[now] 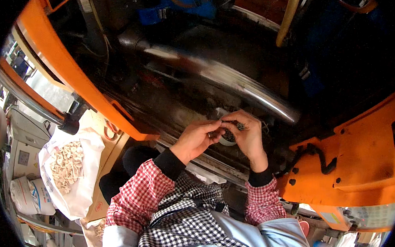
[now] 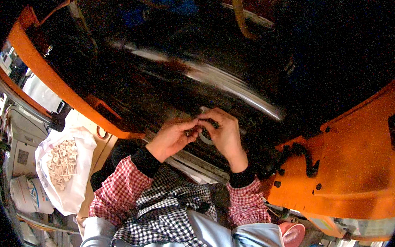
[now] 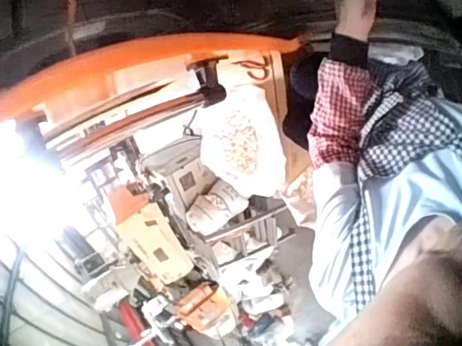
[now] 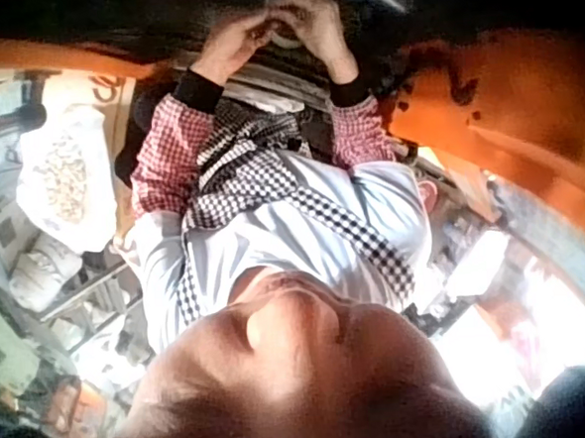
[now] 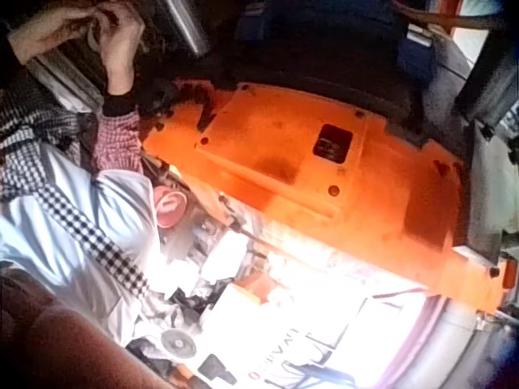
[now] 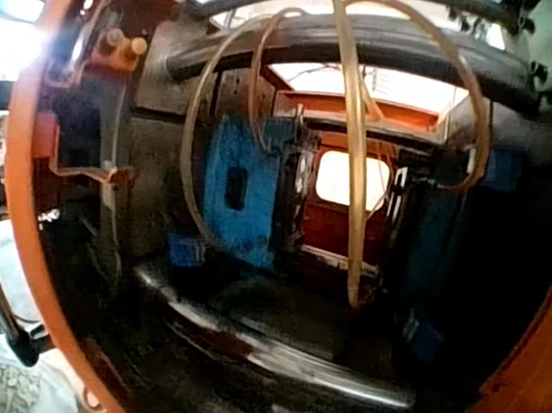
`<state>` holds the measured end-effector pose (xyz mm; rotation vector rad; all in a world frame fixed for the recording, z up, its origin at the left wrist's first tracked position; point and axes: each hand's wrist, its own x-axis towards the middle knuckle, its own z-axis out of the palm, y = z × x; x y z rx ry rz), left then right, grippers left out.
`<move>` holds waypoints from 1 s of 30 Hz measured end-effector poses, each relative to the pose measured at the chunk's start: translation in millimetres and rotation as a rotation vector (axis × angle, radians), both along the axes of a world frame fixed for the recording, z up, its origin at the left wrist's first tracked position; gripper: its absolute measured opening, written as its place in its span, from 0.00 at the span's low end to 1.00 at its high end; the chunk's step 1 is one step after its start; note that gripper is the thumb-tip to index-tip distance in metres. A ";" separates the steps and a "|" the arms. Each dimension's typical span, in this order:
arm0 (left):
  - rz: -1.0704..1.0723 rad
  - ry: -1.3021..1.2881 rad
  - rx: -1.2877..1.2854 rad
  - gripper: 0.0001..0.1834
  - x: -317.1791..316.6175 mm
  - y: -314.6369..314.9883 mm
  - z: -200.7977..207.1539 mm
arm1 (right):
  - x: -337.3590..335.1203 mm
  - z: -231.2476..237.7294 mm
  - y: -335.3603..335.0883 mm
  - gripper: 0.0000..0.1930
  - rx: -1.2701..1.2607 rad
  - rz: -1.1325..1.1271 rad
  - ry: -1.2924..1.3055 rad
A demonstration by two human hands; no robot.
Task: The person repeatedly opens an injection molding machine, removes a small white plastic component, and places it into a bag. The person then closes the machine door and repeats the cycle. The person occasionally handles a small cluster of parts, separating them by hand.
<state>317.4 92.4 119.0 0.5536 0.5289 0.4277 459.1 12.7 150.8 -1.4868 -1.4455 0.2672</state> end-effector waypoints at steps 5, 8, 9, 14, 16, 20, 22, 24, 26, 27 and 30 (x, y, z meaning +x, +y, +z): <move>-0.014 0.052 0.031 0.07 -19.9 7.3 7.9 | -15.6 3.5 4.5 0.07 0.014 0.014 0.029; -0.036 0.029 0.060 0.06 -27.8 9.9 3.7 | -22.0 3.1 5.8 0.08 -0.009 0.036 0.036; -0.036 0.026 0.068 0.06 -30.0 10.4 7.3 | -23.4 5.8 6.8 0.08 -0.050 0.022 0.046; -0.024 -0.107 0.101 0.08 -36.1 21.6 8.6 | -26.7 12.9 13.7 0.06 0.064 0.064 -0.036; 0.015 -0.053 0.132 0.07 -35.7 20.4 22.2 | -29.2 24.8 17.9 0.05 0.067 0.087 -0.084; 0.198 -0.061 0.216 0.10 -41.1 23.8 36.4 | -24.7 48.6 48.7 0.04 0.163 0.018 -0.192; 0.234 -0.064 0.280 0.11 -44.8 24.2 42.5 | -9.8 63.8 87.6 0.05 0.295 -0.154 -0.176; 0.198 -0.053 0.326 0.13 -50.5 22.8 47.4 | 11.6 84.2 136.2 0.06 0.321 -0.277 0.059; 0.108 -0.074 0.354 0.13 -45.8 19.5 48.1 | 57.3 93.4 187.3 0.07 0.502 -0.485 0.086; 0.124 -0.117 0.375 0.12 -50.9 15.9 44.9 | 69.8 101.0 213.8 0.09 0.472 -0.523 0.140; 0.109 0.064 0.295 0.11 -64.5 4.0 64.8 | 95.9 114.1 278.7 0.10 0.385 -0.622 0.312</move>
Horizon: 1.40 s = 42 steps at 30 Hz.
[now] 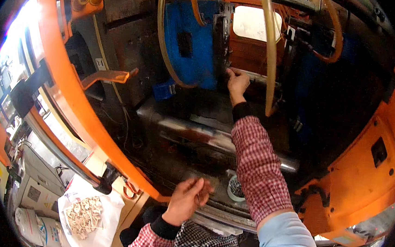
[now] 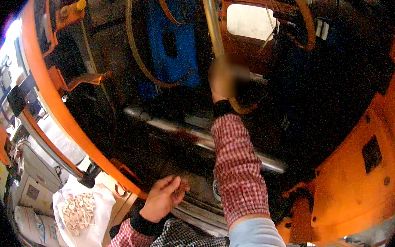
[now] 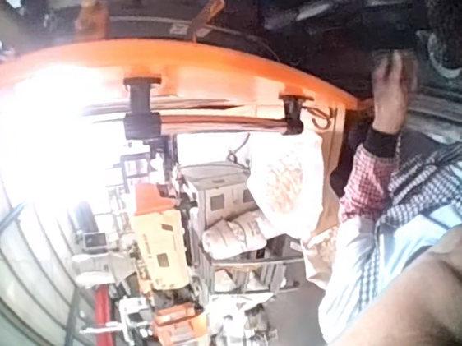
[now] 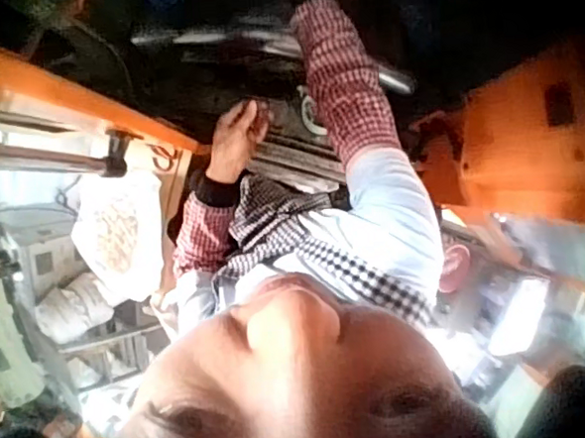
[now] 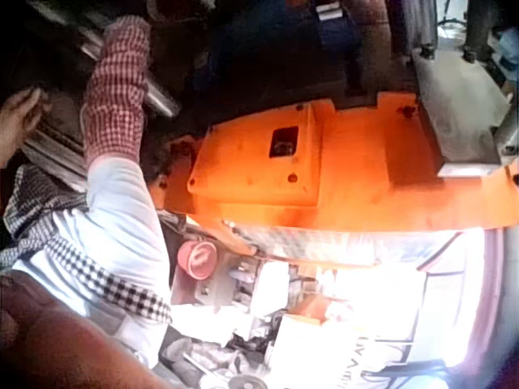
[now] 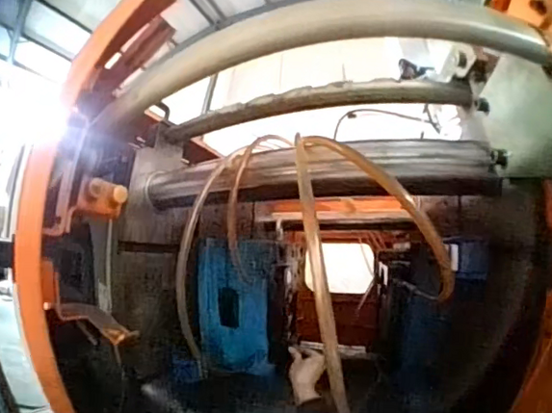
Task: The person repeatedly opens an injection molding machine, removes a small white plastic component, and places it into a bag. The person then closes the machine door and repeats the cycle. The person occasionally handles a small cluster of parts, separating them by hand.
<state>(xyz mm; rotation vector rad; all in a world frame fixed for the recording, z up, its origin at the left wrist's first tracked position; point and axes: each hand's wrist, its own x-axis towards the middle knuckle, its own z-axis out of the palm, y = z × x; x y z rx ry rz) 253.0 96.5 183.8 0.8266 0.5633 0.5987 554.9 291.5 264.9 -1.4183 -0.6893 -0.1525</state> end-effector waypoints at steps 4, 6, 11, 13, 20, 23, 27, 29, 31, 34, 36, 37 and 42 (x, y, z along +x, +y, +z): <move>-0.045 0.121 0.011 0.14 -12.2 -4.8 -1.0 | 32.9 -1.7 60.0 0.09 -0.001 0.046 0.195; -0.033 0.109 -0.038 0.13 -13.4 -5.0 -1.0 | 45.0 -6.8 78.1 0.08 -0.007 0.034 0.195; -0.016 0.062 -0.053 0.13 -17.1 0.6 -13.3 | 58.7 -12.7 100.6 0.07 0.007 0.007 0.190; -0.028 0.069 -0.039 0.13 -17.0 0.9 -16.2 | 63.6 -15.2 101.9 0.07 0.025 -0.008 0.139; -0.010 0.070 -0.076 0.13 -20.2 0.6 -16.4 | 38.8 -0.1 88.6 0.07 -0.403 -0.085 -0.383; 0.011 0.115 -0.097 0.14 -18.4 0.4 -18.0 | 67.4 -19.5 114.9 0.08 -0.268 -0.130 -0.327; 0.144 0.018 -0.093 0.15 -22.1 -4.6 -19.0 | 65.2 -37.1 135.0 0.12 -0.293 -0.189 -0.396; 0.105 -0.020 -0.103 0.14 -9.8 -5.1 -17.7 | 124.9 -31.0 121.2 0.13 -0.157 0.146 -0.105; 0.125 -0.051 -0.062 0.11 0.7 -3.0 -15.6 | 133.1 -24.5 101.8 0.14 -0.142 0.151 -0.123; 0.284 -0.015 -0.009 0.11 -0.5 3.1 -11.1 | 35.1 -3.7 47.0 0.13 -0.125 0.069 -0.341; 0.290 -0.005 -0.041 0.14 -12.6 9.4 -8.8 | -51.0 15.4 -36.0 0.11 -0.005 0.429 -0.339; 0.266 -0.006 -0.056 0.15 -11.2 11.0 -7.1 | -78.2 16.3 -80.3 0.08 -0.069 0.595 -0.405; 0.245 -0.124 0.081 0.19 4.5 14.0 -7.7 | -144.6 -21.2 -191.4 0.09 -0.377 1.009 -0.679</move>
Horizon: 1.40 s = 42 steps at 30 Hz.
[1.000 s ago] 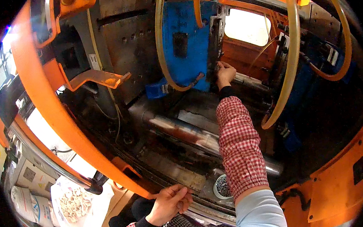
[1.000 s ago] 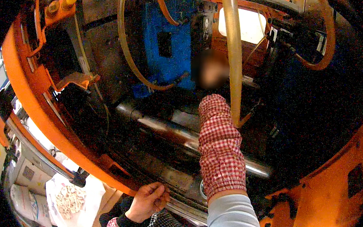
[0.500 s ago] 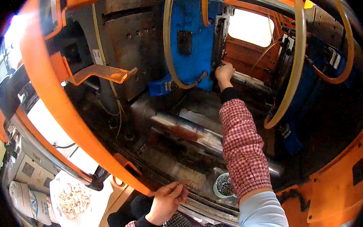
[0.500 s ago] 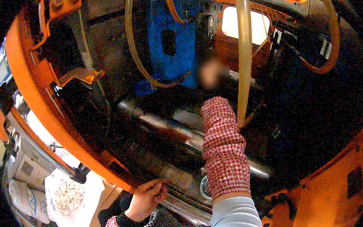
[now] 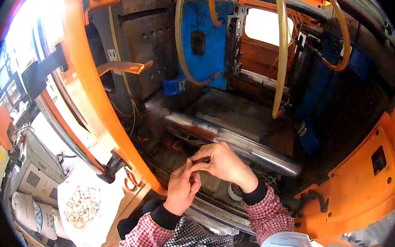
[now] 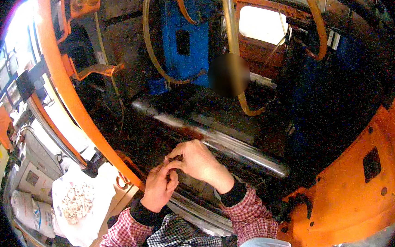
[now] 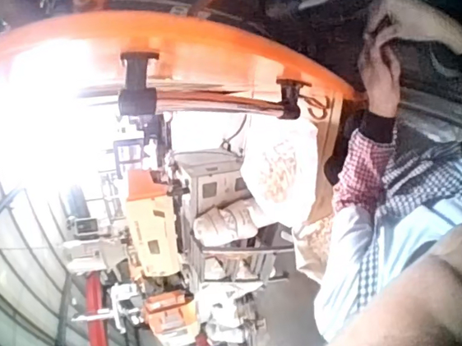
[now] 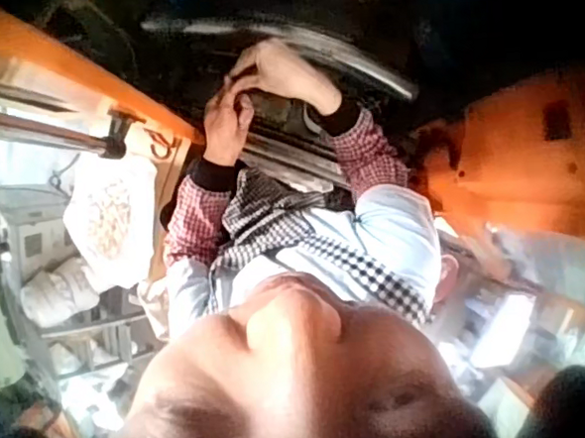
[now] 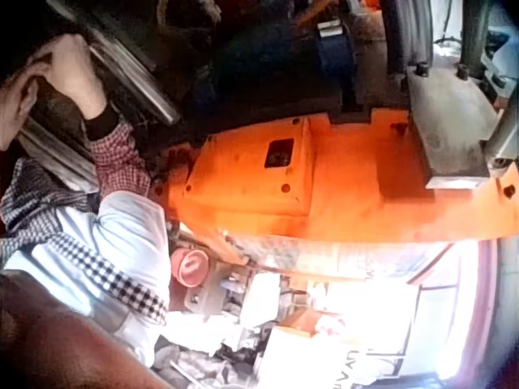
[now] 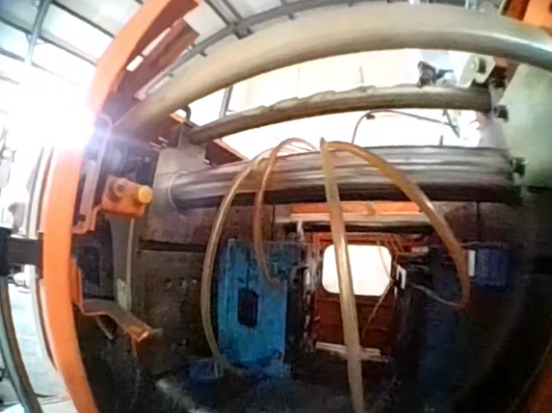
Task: The person repeatedly opens an injection molding machine, removes a small white plastic component, and places it into a bag. The person then closes the machine door and repeats the cycle. The person occasionally handles a small cluster of parts, separating them by hand.
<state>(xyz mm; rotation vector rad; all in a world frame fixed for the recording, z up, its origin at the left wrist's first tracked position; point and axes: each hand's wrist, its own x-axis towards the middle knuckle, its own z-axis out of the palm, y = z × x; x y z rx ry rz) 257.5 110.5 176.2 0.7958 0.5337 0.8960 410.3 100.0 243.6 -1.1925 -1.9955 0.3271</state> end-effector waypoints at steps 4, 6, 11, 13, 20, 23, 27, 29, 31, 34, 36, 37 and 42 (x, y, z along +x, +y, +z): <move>-0.024 -0.037 -0.172 0.19 2.7 -3.4 12.7 | -1.1 -7.7 -7.6 0.08 -0.037 -0.088 0.031; -0.026 -0.007 -0.131 0.20 1.1 -1.0 10.3 | -1.6 -5.9 -6.8 0.08 -0.016 -0.070 -0.007; -0.058 -0.002 -0.108 0.21 4.4 1.3 19.3 | 3.8 4.4 -8.1 0.06 0.052 -0.028 -0.168; -0.093 -0.053 -0.110 0.21 5.6 8.0 17.1 | 7.6 0.1 2.6 0.05 0.152 -0.028 -0.179; -0.013 0.035 -0.077 0.19 5.2 3.2 18.0 | 97.0 33.0 123.3 0.08 0.705 -0.772 0.361; -0.132 0.110 0.032 0.16 1.9 -8.6 14.3 | 165.3 42.9 197.5 0.09 0.641 -0.950 0.442; -0.107 0.174 -0.089 0.15 -11.3 -16.9 0.9 | 179.9 53.8 260.4 0.11 0.456 -1.000 0.657; -0.145 0.112 -0.135 0.15 -15.3 -18.1 -5.3 | 193.8 51.7 275.6 0.11 0.463 -1.066 0.604; -0.144 0.107 -0.134 0.13 -15.0 -16.2 -8.0 | 201.8 46.3 285.8 0.11 0.553 -1.088 0.496; -0.136 0.108 -0.134 0.13 -15.8 -15.0 -5.6 | 199.0 48.1 290.9 0.11 0.477 -1.081 0.581; -0.131 0.112 -0.133 0.14 -16.9 -14.0 -6.4 | 194.2 48.1 293.4 0.10 0.471 -1.063 0.595; -0.137 0.114 -0.131 0.14 -15.9 -13.1 -7.4 | 199.4 49.7 294.8 0.10 0.501 -1.057 0.588; -0.164 0.114 -0.127 0.16 -18.4 -11.3 -11.3 | 202.2 49.4 298.4 0.09 0.469 -1.074 0.560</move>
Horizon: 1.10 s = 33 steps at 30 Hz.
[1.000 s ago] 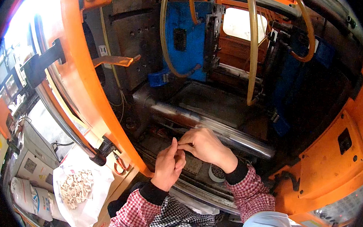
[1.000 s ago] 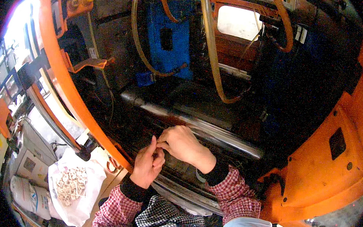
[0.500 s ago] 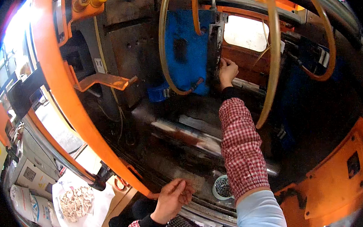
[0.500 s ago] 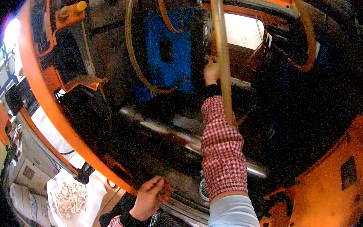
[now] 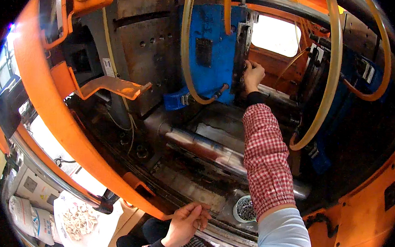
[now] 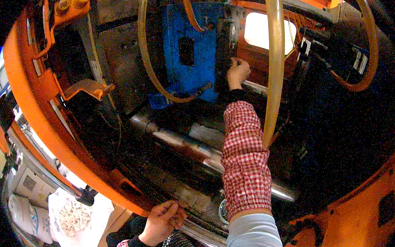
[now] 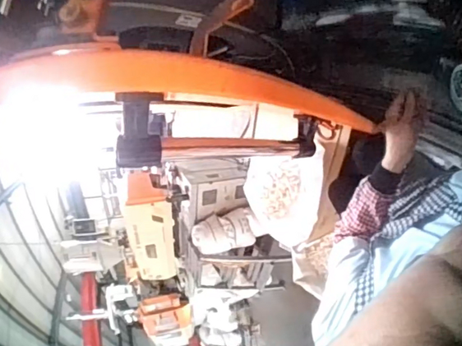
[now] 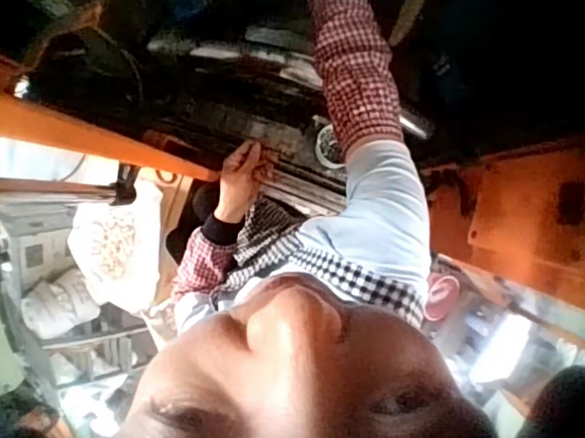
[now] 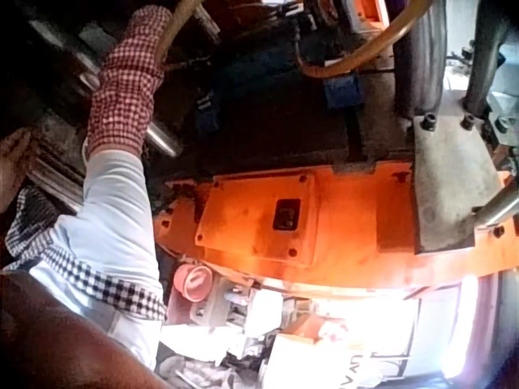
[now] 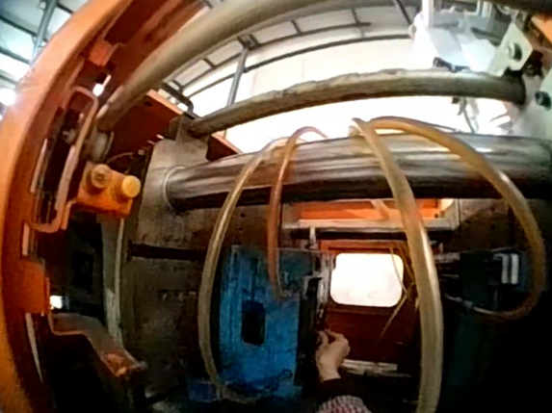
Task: The person repeatedly opens an injection molding machine, removes a small white plastic component, and places it into a bag. The person then closes the machine door and repeats the cycle. The person occasionally handles a small cluster of parts, separating them by hand.
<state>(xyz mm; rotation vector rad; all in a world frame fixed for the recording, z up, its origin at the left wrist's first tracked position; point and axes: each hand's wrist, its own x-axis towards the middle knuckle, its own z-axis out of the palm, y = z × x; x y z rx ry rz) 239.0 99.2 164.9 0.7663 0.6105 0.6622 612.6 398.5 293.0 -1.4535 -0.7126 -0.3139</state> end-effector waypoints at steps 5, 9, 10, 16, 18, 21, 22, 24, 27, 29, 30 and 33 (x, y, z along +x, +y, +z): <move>0.007 0.013 -0.019 0.17 -0.6 -1.9 -5.2 | 1.3 -0.9 6.2 0.09 -0.021 -0.031 -0.047; 0.070 0.034 0.000 0.17 -3.0 -6.1 -5.1 | -12.9 -14.0 3.5 0.17 -0.186 -0.214 -0.428; 0.090 0.024 0.003 0.17 -3.0 -9.0 -2.1 | -14.1 -12.0 0.2 0.18 -0.226 -0.143 -0.355; 0.066 0.050 0.082 0.14 9.6 -10.0 7.5 | -0.9 2.4 -44.9 0.18 -0.231 -0.028 -0.329; 0.123 0.000 0.078 0.12 2.8 -4.6 4.5 | -59.2 4.6 -91.8 0.13 -0.128 0.029 -0.272; 0.202 0.007 0.117 0.15 -7.4 -1.4 9.1 | -150.9 -4.8 -203.7 0.06 -0.199 0.761 -0.418; 0.234 -0.034 0.100 0.15 -4.5 -1.8 9.2 | -170.6 -13.6 -238.2 0.08 -0.324 1.037 -0.418; 0.215 -0.031 0.107 0.16 4.0 -3.8 15.7 | -189.8 -25.5 -287.1 0.10 -0.568 1.234 -0.652; 0.202 -0.014 0.143 0.18 9.5 -6.8 20.9 | -203.0 -49.2 -304.5 0.11 -0.626 1.244 -0.466; 0.195 -0.024 0.133 0.19 10.5 -5.1 19.6 | -202.4 -50.5 -305.9 0.09 -0.594 1.230 -0.520; 0.191 -0.024 0.148 0.21 9.8 -6.6 21.7 | -202.3 -50.4 -306.6 0.09 -0.578 1.223 -0.547; 0.178 -0.131 0.132 0.22 11.5 -2.1 22.1 | -203.9 -43.6 -306.9 0.07 -0.572 1.150 -0.737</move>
